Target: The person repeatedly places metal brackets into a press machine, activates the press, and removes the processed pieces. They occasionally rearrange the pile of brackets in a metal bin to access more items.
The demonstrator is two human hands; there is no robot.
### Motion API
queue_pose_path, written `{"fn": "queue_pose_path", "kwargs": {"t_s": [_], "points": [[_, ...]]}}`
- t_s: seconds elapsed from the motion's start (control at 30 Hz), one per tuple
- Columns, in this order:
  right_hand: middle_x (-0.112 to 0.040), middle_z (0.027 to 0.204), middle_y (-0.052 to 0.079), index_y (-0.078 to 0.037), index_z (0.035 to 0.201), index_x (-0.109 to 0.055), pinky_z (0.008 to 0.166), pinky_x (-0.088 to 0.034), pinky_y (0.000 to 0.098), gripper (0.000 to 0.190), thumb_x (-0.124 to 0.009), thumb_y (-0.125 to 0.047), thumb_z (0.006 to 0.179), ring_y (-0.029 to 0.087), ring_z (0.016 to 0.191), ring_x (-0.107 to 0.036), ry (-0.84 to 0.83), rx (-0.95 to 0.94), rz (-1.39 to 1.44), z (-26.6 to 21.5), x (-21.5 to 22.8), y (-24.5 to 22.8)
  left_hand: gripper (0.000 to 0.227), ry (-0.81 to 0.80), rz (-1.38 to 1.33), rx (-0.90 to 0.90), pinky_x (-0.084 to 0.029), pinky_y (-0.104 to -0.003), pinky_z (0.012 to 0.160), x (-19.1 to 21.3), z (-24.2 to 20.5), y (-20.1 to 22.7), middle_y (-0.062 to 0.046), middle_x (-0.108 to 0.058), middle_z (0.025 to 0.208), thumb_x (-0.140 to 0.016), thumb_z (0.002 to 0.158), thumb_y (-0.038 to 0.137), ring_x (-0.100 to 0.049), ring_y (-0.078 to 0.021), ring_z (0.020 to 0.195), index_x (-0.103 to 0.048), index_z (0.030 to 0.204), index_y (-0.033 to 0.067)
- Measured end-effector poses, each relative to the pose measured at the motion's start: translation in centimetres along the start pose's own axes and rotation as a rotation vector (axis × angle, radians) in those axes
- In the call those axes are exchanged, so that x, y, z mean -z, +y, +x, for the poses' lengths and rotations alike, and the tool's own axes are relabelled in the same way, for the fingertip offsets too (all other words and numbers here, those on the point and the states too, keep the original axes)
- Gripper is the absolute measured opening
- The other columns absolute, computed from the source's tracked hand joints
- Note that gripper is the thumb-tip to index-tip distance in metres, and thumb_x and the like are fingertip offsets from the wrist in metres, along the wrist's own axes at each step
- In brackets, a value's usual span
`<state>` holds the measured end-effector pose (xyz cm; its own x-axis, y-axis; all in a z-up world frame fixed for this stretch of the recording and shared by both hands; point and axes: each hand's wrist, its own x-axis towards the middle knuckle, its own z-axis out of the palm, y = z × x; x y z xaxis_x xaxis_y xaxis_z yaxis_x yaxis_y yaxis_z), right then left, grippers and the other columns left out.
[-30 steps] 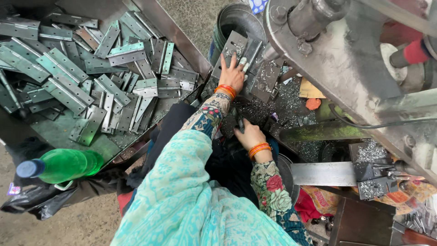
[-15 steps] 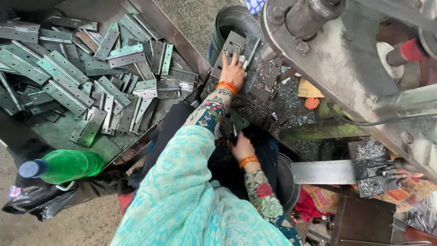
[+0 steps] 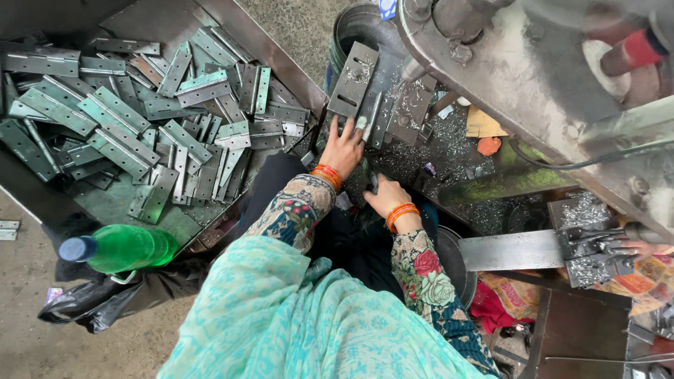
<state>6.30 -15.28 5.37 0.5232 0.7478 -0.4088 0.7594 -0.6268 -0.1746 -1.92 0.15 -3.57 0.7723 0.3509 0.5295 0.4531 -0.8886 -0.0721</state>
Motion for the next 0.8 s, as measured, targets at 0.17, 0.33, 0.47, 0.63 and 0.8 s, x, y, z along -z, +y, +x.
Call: {"fn": "queue_pose_path", "kwargs": {"t_s": [0.17, 0.33, 0.47, 0.63, 0.8], "points": [[-0.070, 0.116, 0.025, -0.010, 0.132, -0.061, 0.095, -0.053, 0.0530, 0.062, -0.068, -0.050, 0.086, 0.046, 0.109, -0.066, 0.036, -0.007, 0.049, -0.8, 0.5, 0.4, 0.028, 0.022, -0.076, -0.038, -0.027, -0.065, 0.117, 2.1, 2.2, -0.8, -0.008, -0.067, 0.125, -0.057, 0.094, 0.026, -0.047, -0.0345, 0.135, -0.075, 0.106, 0.0078], [-0.073, 0.114, 0.024, -0.008, 0.132, -0.065, 0.099, -0.055, 0.0472, 0.061, -0.067, -0.051, 0.088, 0.043, 0.112, -0.069, 0.210, 0.086, 0.232, 1.3, 1.6, 3.6, 0.025, 0.267, -0.308, 0.101, -0.037, -0.055, 0.113, 5.9, 3.7, -1.6, -0.008, -0.068, 0.119, -0.064, 0.087, 0.015, -0.054, -0.0280, 0.125, -0.076, 0.107, 0.0059], [-0.075, 0.113, 0.016, -0.005, 0.133, -0.064, 0.082, -0.058, 0.0398, 0.053, -0.077, -0.030, 0.088, 0.028, 0.094, -0.072, 0.543, 0.189, 0.532, 5.4, 2.5, 6.1, 0.019, 0.295, -0.764, 0.484, -0.051, -0.044, 0.095, 5.4, 4.6, -2.0, -0.008, -0.071, 0.106, -0.073, 0.080, 0.009, -0.062, -0.0275, 0.108, -0.076, 0.098, 0.0027], [-0.075, 0.110, 0.005, -0.007, 0.124, -0.069, 0.068, -0.059, 0.0301, 0.035, -0.078, -0.012, 0.091, 0.008, 0.086, -0.071, 0.591, 0.222, 1.119, 8.2, 4.4, 7.6, 0.017, -0.003, -1.790, 0.829, -0.043, -0.037, 0.076, -0.5, 6.9, -2.6, -0.012, -0.074, 0.096, -0.078, 0.093, 0.015, -0.058, -0.0233, 0.083, -0.080, 0.106, 0.0050], [-0.077, 0.102, 0.007, -0.008, 0.120, -0.071, 0.076, -0.061, 0.0347, 0.031, -0.080, -0.009, 0.090, 0.015, 0.087, -0.074, 0.866, 0.217, 0.640, 6.5, 4.8, 5.8, 0.049, -0.126, -0.591, 0.698, -0.047, -0.054, 0.089, -3.3, 8.5, -5.1, -0.006, -0.065, 0.131, -0.085, 0.075, 0.035, -0.052, -0.0328, 0.119, -0.071, 0.114, 0.0085]]}}
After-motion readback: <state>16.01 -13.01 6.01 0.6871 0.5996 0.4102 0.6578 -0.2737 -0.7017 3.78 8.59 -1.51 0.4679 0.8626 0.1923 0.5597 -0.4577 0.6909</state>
